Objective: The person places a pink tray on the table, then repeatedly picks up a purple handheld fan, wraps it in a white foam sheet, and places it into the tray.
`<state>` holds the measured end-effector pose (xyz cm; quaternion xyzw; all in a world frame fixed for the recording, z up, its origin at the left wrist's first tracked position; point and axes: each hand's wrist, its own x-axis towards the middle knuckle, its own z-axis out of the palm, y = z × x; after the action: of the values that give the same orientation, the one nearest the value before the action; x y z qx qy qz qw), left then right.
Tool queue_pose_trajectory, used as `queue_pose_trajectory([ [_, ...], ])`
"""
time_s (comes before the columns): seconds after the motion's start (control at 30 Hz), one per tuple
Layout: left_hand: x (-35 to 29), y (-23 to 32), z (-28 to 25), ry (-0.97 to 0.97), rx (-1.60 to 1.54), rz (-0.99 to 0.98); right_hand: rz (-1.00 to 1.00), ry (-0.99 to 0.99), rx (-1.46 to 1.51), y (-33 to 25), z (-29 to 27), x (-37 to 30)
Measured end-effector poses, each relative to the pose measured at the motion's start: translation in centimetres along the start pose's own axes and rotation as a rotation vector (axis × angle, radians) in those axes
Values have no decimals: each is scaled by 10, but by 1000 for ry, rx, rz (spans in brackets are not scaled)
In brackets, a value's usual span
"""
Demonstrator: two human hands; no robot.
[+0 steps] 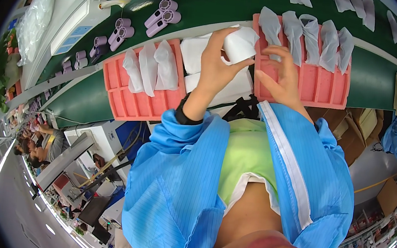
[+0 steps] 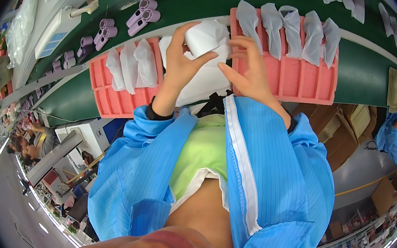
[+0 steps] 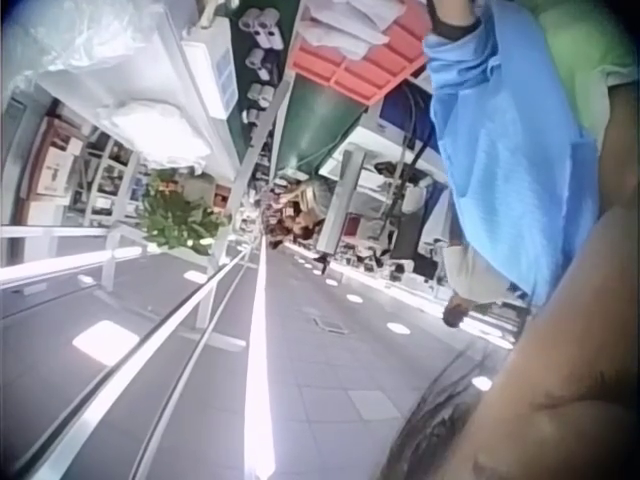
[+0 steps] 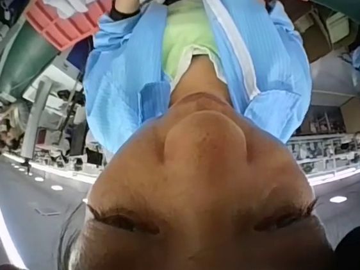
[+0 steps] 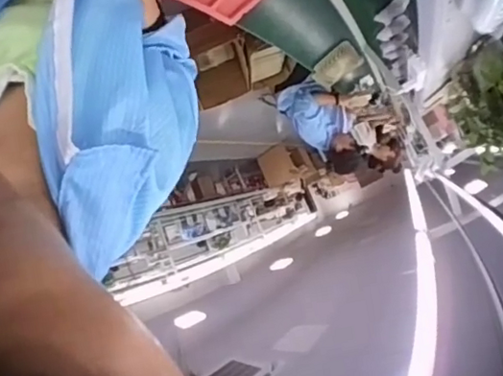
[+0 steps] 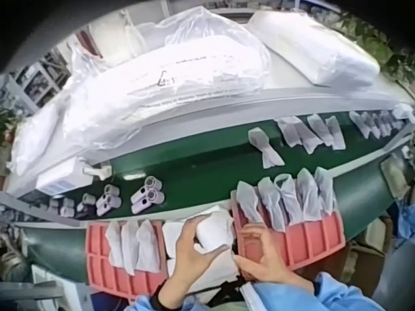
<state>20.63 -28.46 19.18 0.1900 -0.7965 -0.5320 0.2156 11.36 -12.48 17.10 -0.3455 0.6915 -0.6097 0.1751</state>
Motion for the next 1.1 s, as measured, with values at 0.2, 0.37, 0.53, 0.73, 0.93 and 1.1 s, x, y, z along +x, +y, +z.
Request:
queue_pose_trajectory([
  [0.2,-11,14,-2,-245,-203,11,-123,-11,-210,-6,17,8],
  [0.37,-22,17,1,-116,-922,-231,165,-209,282,10,19,6],
  [0.53,-20,8,-7,-95,-551,-99,45,-253,12,-1,13,15],
  [0.73,-12,18,2,262,-41,122,84,-199,-208,4,20,19],
  [0.93,-27,7,8,354,213,543,-31,-157,-564,6,9,29],
  [1.1,-28,5,19,296,83,209,35,147,-969,15,11,39],
])
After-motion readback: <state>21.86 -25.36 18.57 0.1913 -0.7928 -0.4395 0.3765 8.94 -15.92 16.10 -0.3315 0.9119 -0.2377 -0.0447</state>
